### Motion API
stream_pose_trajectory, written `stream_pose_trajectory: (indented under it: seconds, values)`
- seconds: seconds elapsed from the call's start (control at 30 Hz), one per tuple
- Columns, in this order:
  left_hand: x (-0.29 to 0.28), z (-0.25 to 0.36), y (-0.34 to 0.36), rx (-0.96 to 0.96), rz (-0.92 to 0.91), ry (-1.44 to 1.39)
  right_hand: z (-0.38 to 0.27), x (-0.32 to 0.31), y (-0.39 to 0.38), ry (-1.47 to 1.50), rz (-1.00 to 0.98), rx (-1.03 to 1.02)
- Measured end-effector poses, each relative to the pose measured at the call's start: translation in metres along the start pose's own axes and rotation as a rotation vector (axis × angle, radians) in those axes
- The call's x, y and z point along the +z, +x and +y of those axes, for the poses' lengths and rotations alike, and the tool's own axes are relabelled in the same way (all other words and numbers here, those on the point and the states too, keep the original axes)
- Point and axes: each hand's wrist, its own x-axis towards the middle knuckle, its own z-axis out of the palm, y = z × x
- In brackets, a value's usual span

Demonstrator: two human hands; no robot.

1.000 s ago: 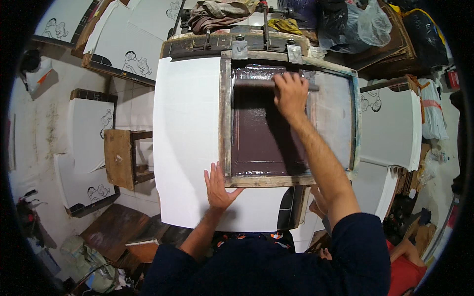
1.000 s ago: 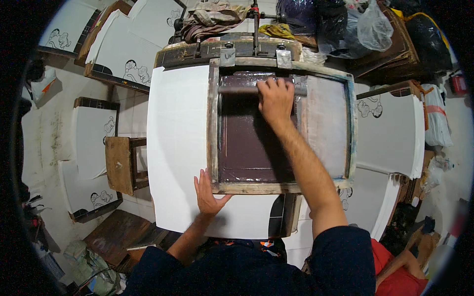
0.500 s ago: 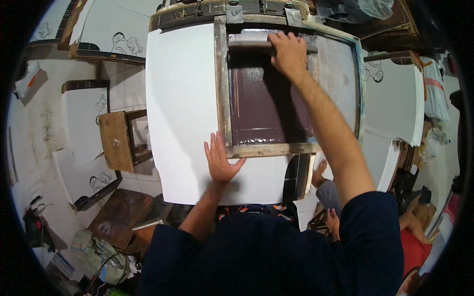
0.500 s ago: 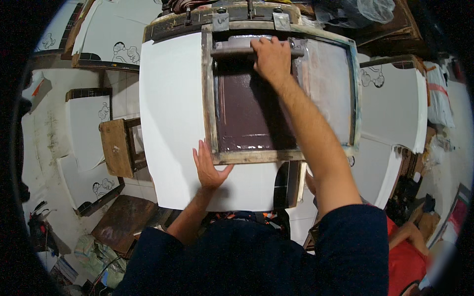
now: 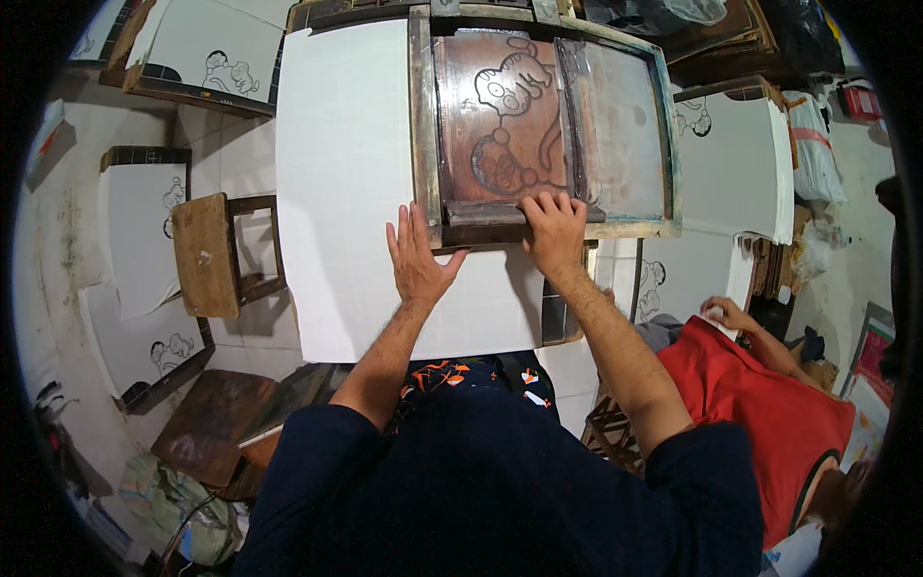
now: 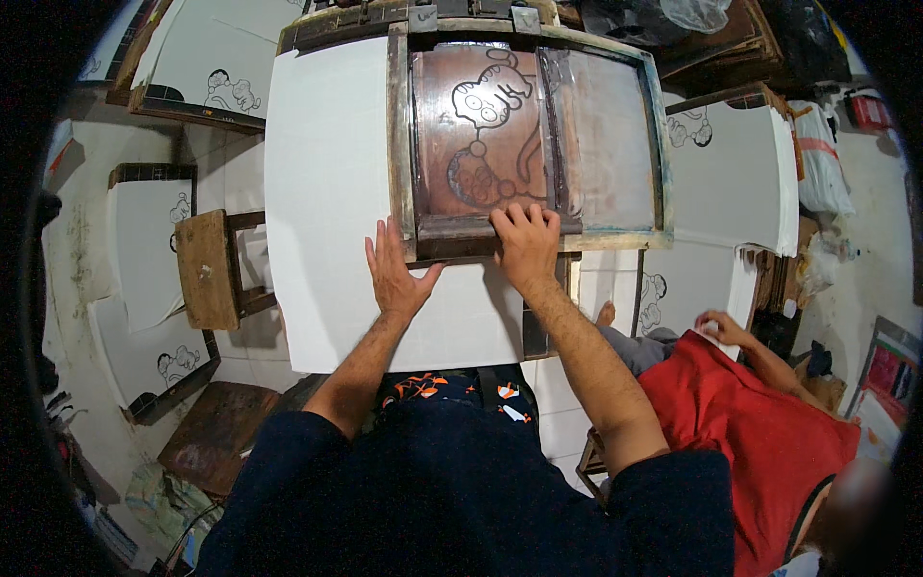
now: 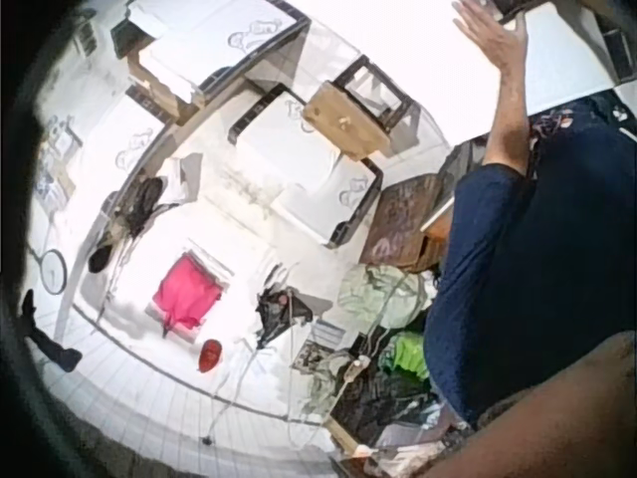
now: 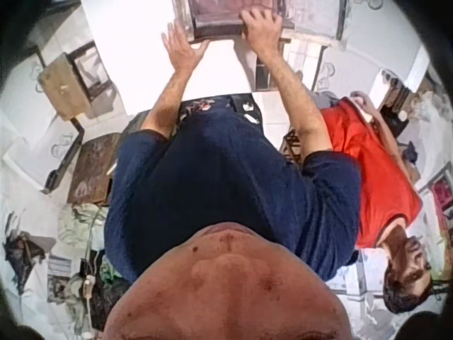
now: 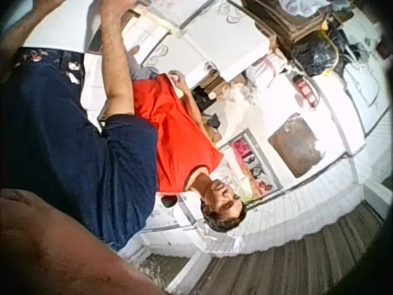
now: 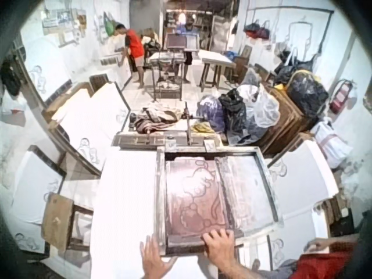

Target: The person performs screen printing on white paper sheets using a wooden frame and squeegee. They repeatedly align the frame, pull the squeegee across the mesh to transfer a cartoon character design, lift the frame, and stack the printed sheets. A coworker assists by handling the printed sheets.

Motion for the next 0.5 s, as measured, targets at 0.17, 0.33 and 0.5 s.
stream_pose_trajectory:
  seconds: [0.17, 0.33, 0.5]
  values:
    - [-0.004, 0.011, 0.006, -0.105, 0.036, -0.133, 0.005, -0.008, 0.023, -0.054, -0.003, -0.009]
    - [-0.016, 0.022, 0.01, -0.272, 0.009, -0.414, 0.017, -0.041, 0.07, 0.006, -0.159, 0.017]
    - [-0.02, 0.027, 0.01, -0.215, 0.053, -0.432, 0.016, -0.052, 0.068, -0.003, -0.21, 0.017]
